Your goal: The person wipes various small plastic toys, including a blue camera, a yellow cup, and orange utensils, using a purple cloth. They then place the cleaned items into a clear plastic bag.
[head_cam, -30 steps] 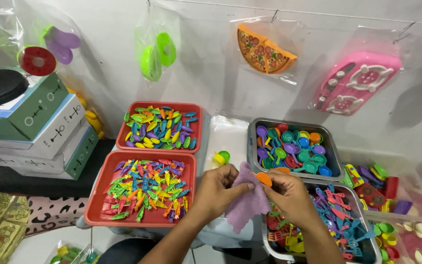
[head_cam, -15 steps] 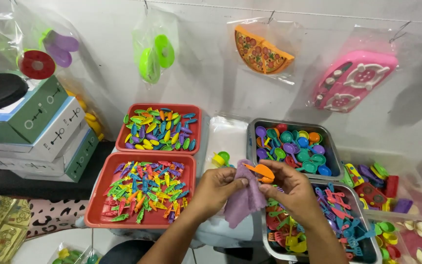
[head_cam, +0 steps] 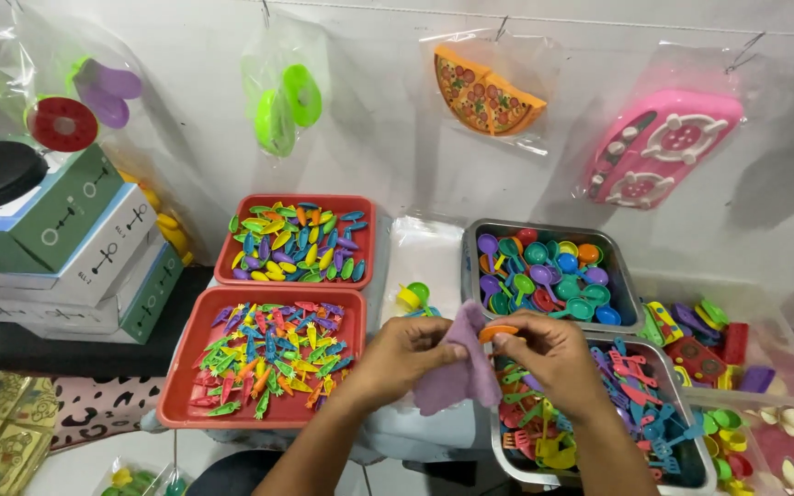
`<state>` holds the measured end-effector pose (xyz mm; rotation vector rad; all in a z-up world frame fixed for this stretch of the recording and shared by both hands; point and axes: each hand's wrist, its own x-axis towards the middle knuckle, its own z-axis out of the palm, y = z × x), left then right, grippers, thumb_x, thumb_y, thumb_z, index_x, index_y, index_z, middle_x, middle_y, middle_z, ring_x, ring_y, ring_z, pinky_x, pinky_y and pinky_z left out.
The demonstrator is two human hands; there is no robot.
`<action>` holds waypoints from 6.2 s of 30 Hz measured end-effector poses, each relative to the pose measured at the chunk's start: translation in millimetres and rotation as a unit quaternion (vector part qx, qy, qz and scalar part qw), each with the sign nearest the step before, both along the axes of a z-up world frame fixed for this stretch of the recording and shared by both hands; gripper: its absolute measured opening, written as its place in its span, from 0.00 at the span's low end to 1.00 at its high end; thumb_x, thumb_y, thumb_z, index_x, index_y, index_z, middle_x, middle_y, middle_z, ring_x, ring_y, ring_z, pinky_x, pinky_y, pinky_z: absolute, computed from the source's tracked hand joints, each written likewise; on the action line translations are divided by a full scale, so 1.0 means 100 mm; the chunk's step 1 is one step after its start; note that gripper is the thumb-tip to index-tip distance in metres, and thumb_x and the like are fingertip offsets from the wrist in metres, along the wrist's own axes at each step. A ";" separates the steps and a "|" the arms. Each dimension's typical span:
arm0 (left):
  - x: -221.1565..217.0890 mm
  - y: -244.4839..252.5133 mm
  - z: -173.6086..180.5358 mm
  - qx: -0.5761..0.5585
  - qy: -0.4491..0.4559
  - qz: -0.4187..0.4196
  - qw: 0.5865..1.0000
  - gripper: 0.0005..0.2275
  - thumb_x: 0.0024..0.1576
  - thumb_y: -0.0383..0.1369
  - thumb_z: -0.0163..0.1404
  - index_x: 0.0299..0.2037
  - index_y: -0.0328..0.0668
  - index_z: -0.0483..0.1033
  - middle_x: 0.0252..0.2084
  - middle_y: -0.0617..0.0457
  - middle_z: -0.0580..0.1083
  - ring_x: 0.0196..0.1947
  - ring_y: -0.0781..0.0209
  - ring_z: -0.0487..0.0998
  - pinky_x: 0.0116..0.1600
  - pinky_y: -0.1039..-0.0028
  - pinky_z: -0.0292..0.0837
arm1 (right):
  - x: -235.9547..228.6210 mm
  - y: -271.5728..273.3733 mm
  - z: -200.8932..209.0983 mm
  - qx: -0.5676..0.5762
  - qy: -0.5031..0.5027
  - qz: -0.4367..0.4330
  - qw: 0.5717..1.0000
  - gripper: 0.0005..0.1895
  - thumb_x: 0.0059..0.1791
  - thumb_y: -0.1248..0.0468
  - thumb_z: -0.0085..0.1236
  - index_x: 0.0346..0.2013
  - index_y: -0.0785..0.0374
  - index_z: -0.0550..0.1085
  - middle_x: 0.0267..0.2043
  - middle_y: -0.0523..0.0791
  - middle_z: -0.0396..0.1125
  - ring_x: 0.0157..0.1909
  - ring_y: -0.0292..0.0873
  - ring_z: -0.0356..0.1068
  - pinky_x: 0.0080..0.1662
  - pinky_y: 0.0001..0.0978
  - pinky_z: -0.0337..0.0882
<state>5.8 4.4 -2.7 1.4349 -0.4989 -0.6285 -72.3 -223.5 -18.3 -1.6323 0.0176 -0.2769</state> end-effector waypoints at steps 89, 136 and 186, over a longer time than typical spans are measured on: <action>-0.05 -0.02 0.25 -0.142 0.320 0.102 0.931 0.24 0.66 0.38 0.30 0.67 0.37 0.68 0.46 0.38 0.77 0.46 0.45 0.81 0.59 0.57 0.79 | 0.02 0.04 -0.11 0.180 -0.130 0.001 0.975 0.09 0.49 0.77 0.54 0.43 0.72 0.76 0.39 0.53 0.73 0.39 0.47 0.74 0.47 0.39 0.77; 0.37 0.35 0.21 -0.230 0.285 0.243 0.898 0.34 0.51 0.62 0.39 0.53 0.41 0.71 0.49 0.42 0.73 0.49 0.47 0.74 0.45 0.56 0.69 | 0.06 0.23 0.20 -0.159 0.081 -0.144 0.973 0.06 0.49 0.69 0.62 0.38 0.66 0.82 0.26 0.44 0.73 0.25 0.35 0.64 0.29 0.25 0.63; -0.02 6.64 -0.61 0.307 0.140 0.529 0.779 0.27 0.63 0.33 0.53 0.61 0.03 0.68 0.54 0.10 0.74 0.48 0.25 0.75 0.55 0.42 0.70 | -0.02 -0.10 -0.10 0.227 0.161 -0.074 0.958 0.15 0.53 0.75 0.49 0.53 0.82 0.71 0.46 0.63 0.67 0.47 0.57 0.65 0.51 0.52 0.66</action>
